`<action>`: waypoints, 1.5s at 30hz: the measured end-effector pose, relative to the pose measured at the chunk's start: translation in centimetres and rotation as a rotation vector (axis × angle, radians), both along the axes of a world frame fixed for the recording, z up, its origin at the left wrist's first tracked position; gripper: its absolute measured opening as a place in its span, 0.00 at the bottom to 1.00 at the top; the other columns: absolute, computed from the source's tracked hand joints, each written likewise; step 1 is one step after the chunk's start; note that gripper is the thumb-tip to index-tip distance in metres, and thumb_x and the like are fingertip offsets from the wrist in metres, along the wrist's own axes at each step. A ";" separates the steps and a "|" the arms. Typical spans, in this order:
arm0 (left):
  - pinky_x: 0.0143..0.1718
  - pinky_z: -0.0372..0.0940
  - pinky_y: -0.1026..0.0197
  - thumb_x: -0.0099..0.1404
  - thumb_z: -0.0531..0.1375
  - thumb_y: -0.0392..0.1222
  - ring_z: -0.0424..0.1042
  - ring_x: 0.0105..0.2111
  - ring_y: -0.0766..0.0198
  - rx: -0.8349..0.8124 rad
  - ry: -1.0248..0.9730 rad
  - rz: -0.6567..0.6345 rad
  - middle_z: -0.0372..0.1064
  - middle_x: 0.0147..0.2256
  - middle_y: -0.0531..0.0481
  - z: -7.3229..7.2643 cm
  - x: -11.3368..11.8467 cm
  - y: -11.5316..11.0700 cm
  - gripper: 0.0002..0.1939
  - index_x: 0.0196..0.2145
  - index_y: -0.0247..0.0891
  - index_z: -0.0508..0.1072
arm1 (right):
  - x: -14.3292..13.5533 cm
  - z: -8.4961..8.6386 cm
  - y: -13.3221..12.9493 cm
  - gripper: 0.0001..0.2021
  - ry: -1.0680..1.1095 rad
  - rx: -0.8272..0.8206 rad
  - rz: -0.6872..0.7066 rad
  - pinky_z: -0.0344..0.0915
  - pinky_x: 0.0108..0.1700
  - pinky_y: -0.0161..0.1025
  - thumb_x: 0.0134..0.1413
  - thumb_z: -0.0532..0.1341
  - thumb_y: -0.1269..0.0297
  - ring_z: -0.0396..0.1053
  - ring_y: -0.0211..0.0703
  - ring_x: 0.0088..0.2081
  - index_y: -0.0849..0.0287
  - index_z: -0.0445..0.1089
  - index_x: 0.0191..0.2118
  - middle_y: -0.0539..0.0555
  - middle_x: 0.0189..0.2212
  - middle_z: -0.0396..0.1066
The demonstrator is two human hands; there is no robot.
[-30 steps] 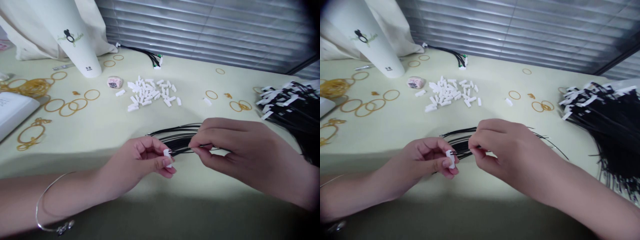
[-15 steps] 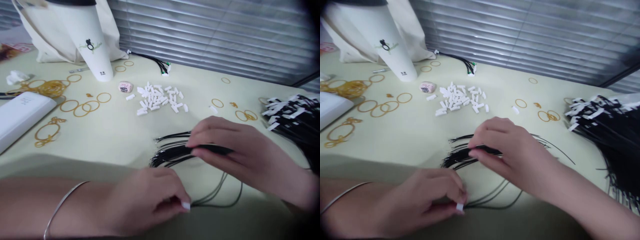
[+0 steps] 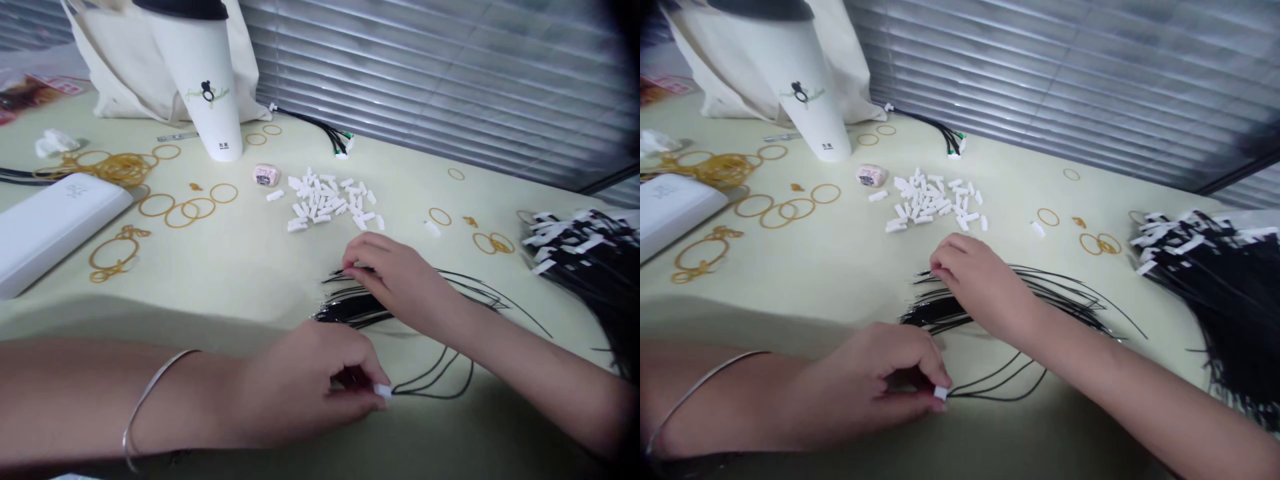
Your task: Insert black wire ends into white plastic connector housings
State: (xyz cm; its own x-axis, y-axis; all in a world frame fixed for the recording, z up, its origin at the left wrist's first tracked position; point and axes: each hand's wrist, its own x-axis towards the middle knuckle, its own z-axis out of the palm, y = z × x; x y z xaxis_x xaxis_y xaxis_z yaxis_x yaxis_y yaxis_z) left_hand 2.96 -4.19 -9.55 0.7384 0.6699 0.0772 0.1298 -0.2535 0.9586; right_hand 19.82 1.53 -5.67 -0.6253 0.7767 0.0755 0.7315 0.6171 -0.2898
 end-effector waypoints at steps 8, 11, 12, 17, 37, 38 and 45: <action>0.33 0.67 0.64 0.55 0.63 0.40 0.72 0.27 0.67 -0.706 -0.227 0.175 0.71 0.25 0.51 0.3 0.6 1.0 0.10 0.29 0.34 0.65 | 1.6 3.8 -2.6 0.05 0.491 -0.136 -0.272 0.64 0.37 0.32 0.56 0.57 0.63 0.68 0.36 0.36 0.58 0.68 0.35 0.51 0.34 0.71; 0.33 0.67 0.64 0.55 0.63 0.38 0.73 0.27 0.68 -0.727 -0.266 0.208 0.71 0.24 0.51 0.3 0.7 1.3 0.09 0.29 0.33 0.65 | 1.9 4.0 -3.2 0.05 0.519 -0.230 -0.327 0.63 0.33 0.30 0.56 0.57 0.63 0.69 0.34 0.32 0.58 0.67 0.34 0.50 0.30 0.72; 0.34 0.67 0.64 0.56 0.63 0.37 0.73 0.27 0.68 -0.727 -0.277 0.211 0.71 0.24 0.52 0.3 0.7 1.4 0.09 0.30 0.33 0.65 | 2.0 3.9 -3.3 0.05 0.514 -0.244 -0.336 0.63 0.33 0.30 0.57 0.57 0.63 0.69 0.34 0.32 0.58 0.66 0.34 0.49 0.30 0.73; 0.33 0.68 0.65 0.56 0.64 0.37 0.72 0.28 0.69 -0.737 -0.284 0.229 0.70 0.25 0.53 0.3 0.7 1.5 0.09 0.30 0.33 0.65 | 2.4 3.6 -3.3 0.06 0.423 -0.151 -0.324 0.63 0.37 0.33 0.58 0.55 0.61 0.69 0.36 0.37 0.57 0.66 0.37 0.50 0.35 0.72; 0.33 0.69 0.71 0.57 0.63 0.34 0.73 0.28 0.71 -0.788 -0.346 0.252 0.70 0.28 0.56 0.0 0.6 1.8 0.05 0.32 0.34 0.70 | 3.2 1.9 -6.2 0.07 0.110 -0.424 -0.372 0.53 0.17 0.30 0.48 0.57 0.66 0.59 0.32 0.20 0.53 0.68 0.23 0.43 0.18 0.65; 0.33 0.69 0.71 0.57 0.63 0.34 0.73 0.28 0.72 -0.787 -0.342 0.253 0.70 0.28 0.56 0.0 0.6 1.9 0.05 0.32 0.35 0.70 | 3.2 1.9 -6.2 0.06 0.115 -0.423 -0.375 0.53 0.17 0.30 0.47 0.57 0.66 0.60 0.32 0.20 0.53 0.68 0.23 0.43 0.18 0.65; 0.33 0.70 0.71 0.57 0.63 0.33 0.73 0.27 0.72 -0.791 -0.329 0.253 0.70 0.27 0.56 0.1 0.7 1.9 0.04 0.31 0.35 0.70 | 3.2 1.6 -6.1 0.07 0.119 -0.395 -0.338 0.56 0.19 0.30 0.49 0.56 0.66 0.61 0.32 0.21 0.53 0.68 0.23 0.43 0.18 0.66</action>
